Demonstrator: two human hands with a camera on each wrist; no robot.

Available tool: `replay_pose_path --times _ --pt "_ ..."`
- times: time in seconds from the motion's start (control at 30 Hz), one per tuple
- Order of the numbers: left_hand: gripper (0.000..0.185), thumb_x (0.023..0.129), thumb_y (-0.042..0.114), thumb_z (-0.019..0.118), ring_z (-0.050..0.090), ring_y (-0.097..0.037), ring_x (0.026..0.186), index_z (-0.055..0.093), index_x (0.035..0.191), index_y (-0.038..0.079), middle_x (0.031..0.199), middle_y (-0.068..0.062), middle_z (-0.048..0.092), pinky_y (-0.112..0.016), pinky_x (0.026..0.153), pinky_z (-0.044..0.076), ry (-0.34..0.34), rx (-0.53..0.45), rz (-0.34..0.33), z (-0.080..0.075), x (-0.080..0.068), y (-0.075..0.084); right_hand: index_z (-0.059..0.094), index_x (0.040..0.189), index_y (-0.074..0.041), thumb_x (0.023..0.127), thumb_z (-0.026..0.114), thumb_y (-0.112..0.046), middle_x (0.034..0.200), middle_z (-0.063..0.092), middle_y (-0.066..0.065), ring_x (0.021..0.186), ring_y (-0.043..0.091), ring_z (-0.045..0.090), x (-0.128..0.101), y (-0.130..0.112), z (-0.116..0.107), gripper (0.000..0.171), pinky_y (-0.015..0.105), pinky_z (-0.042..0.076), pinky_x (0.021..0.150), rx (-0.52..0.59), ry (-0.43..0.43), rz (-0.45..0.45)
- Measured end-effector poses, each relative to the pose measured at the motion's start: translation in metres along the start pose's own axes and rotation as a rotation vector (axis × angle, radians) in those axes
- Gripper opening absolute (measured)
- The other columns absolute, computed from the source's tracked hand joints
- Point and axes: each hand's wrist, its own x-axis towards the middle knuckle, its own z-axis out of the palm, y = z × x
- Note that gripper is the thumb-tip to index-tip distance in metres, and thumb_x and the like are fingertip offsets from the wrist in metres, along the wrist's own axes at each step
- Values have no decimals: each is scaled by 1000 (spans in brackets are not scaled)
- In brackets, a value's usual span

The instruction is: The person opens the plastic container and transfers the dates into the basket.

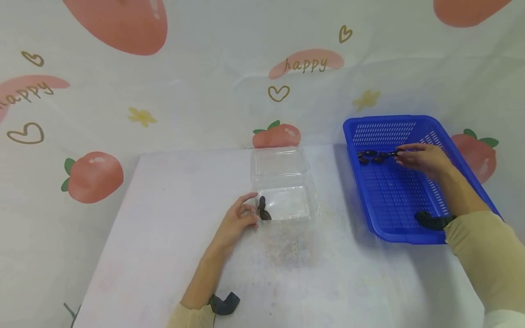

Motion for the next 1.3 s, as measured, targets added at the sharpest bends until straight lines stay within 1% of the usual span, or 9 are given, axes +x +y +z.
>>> replay_pose_path --times 0.27,0.43,0.5,0.6,0.77,0.93,1.07,1.17,1.3 --pt "65 87 -7 62 55 -17 78 48 145 17 100 -6 49 -32 75 56 -13 5 16 0 0 -1 65 93 -27 101 52 -5 84 70 -12 82 2 69 1 9 -2 27 24 57 81 -66 -6 10" --pt "64 87 -8 61 55 -17 77 48 145 16 100 -7 49 -32 74 56 -15 4 20 1 0 -2 70 88 -22 99 51 4 83 71 -7 79 6 70 2 15 -7 34 24 58 75 57 -57 36" --pt "64 87 -8 61 55 -17 77 49 145 16 100 -7 49 -32 74 56 -11 3 19 1 -1 -1 71 86 -22 98 52 5 83 71 -6 78 6 70 3 16 -7 35 23 58 74 66 -63 39" --pt "64 87 -7 62 55 -17 77 48 145 17 100 -6 49 -33 75 56 -8 12 14 2 -1 0 68 90 -20 99 54 2 81 70 -8 78 4 69 5 17 -6 28 23 58 74 -12 -45 32" --pt "63 88 -5 61 55 -16 76 48 146 18 101 -7 49 -33 75 56 -13 23 15 2 -2 1 64 107 -6 99 56 -2 80 70 -11 77 3 69 6 16 -3 13 25 59 75 -120 2 33" --pt "63 88 -7 61 55 -16 75 47 146 15 100 -8 47 -30 72 55 -23 3 30 2 -2 0 60 122 3 99 56 -5 82 69 -12 77 2 69 5 15 0 24 26 59 76 -175 17 35" --pt "63 88 -7 61 55 -16 75 47 146 15 100 -7 47 -29 72 55 -23 -4 32 1 -1 -1 42 137 19 101 54 -8 85 68 -11 76 -1 67 5 13 2 47 26 59 76 -238 23 43" --pt "64 88 -7 61 55 -16 75 47 146 15 100 -7 47 -29 72 55 -19 -6 27 1 -1 -1 39 138 22 101 54 -9 86 67 -10 74 -1 66 5 11 3 50 27 59 75 -266 47 46" --pt "64 88 -7 61 55 -16 75 47 146 15 100 -7 47 -29 72 55 -16 -11 28 1 -1 0 46 134 18 100 58 -12 82 66 -13 73 0 67 6 8 3 48 27 60 71 -278 95 12"
